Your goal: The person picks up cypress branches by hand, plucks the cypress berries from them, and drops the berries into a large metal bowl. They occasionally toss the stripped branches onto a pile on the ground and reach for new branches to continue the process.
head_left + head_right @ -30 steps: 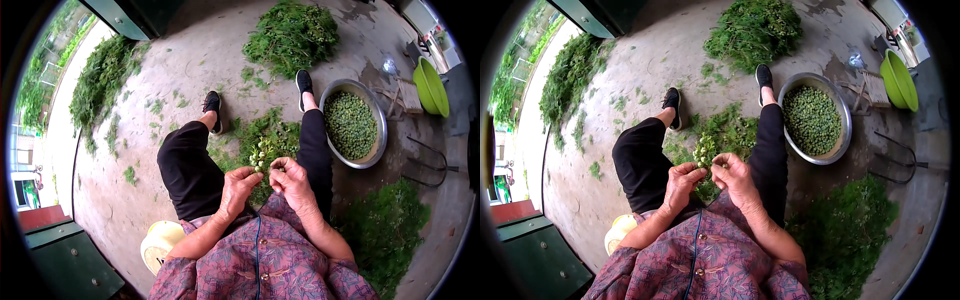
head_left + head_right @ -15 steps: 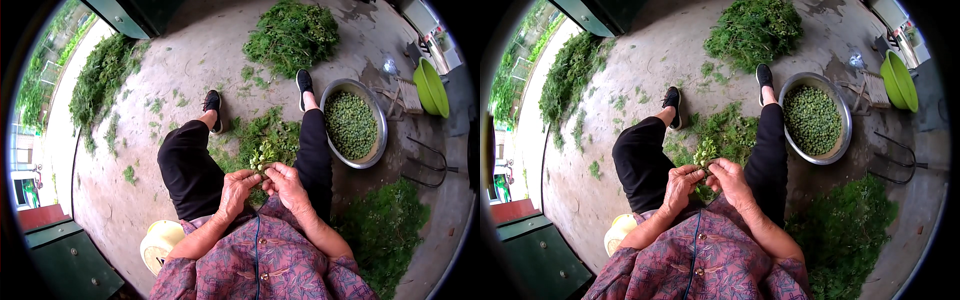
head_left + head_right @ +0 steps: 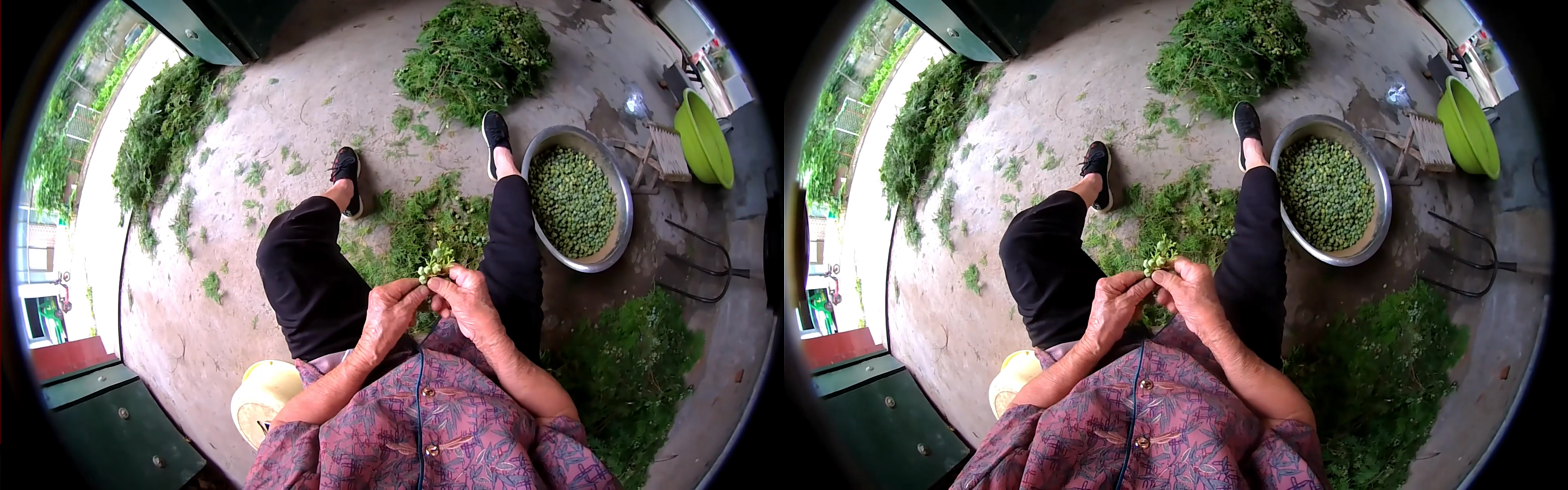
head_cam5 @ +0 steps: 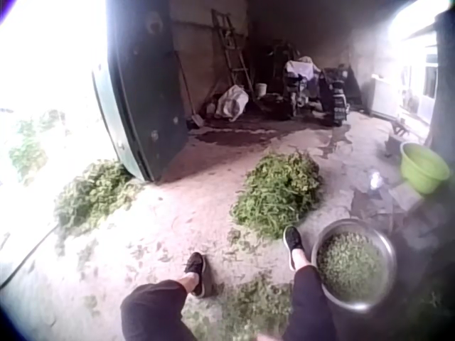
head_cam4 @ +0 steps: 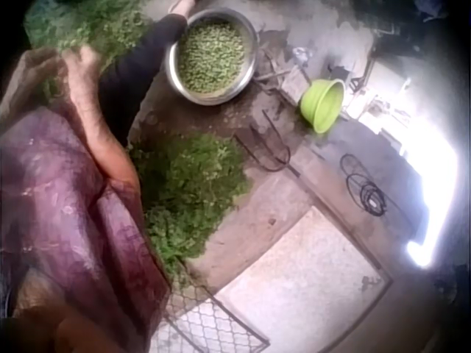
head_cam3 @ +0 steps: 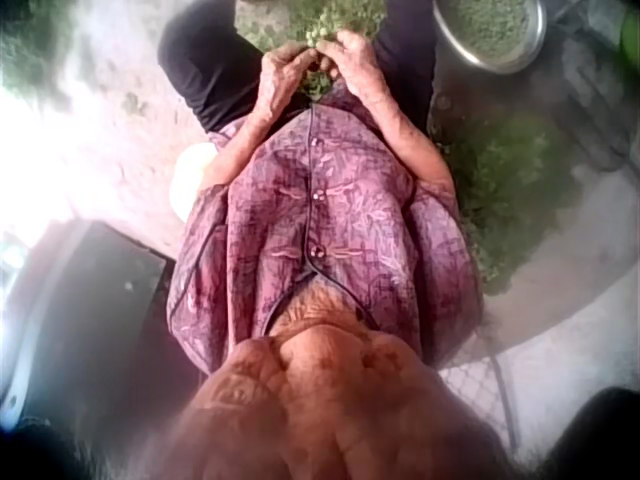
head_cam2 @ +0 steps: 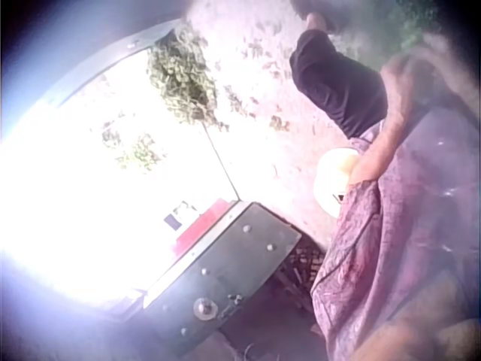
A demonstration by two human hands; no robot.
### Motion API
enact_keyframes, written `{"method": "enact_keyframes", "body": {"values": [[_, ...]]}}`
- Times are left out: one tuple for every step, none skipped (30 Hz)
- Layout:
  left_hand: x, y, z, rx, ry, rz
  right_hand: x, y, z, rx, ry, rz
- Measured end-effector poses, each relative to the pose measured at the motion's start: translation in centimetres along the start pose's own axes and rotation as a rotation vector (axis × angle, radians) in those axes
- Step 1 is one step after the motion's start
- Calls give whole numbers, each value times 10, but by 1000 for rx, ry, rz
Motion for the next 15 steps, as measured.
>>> {"method": "enact_keyframes", "body": {"values": [[-1,1,0,0,0,1,-3,2,1,60,-29,30],[-1,3,0,-6,42,-38,-4,7,1,60,-29,30],[-2,4,0,-12,84,-77,-7,11,2,156,-87,265],[-3,5,0,-8,94,-89,-8,11,2,252,-145,501],[-2,4,0,-8,93,-90,-6,10,1,252,-145,500],[0,4,1,-20,71,-78,-3,9,-1,209,-130,454],[2,3,2,-32,49,-65,0,7,-2,165,-116,407],[6,2,3,-33,49,-66,1,6,-3,140,-102,394],[9,3,4,-72,0,-26,-1,7,-3,140,-102,394],[11,3,5,-111,-50,13,-3,8,-2,169,-60,384],[12,3,5,-111,-48,13,-3,7,-3,197,-19,375],[12,3,5,-115,-91,72,-5,4,-5,103,2,224],[12,3,4,-119,-133,131,-6,-3,-5,103,1,225],[13,2,4,-118,-134,130,-5,-8,-6,0,91,92],[13,0,4,-118,-232,197,-5,-11,-7,-102,181,-40]]}}
Point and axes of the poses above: each hand's wrist, its own z-axis towards the middle knuckle, its own y-axis out of the back of the hand, x = y × z, the point moved 2 cm from there along z, towards the middle knuckle, and after that the axes turned 4 degrees about -y, right-handed, at the moved point
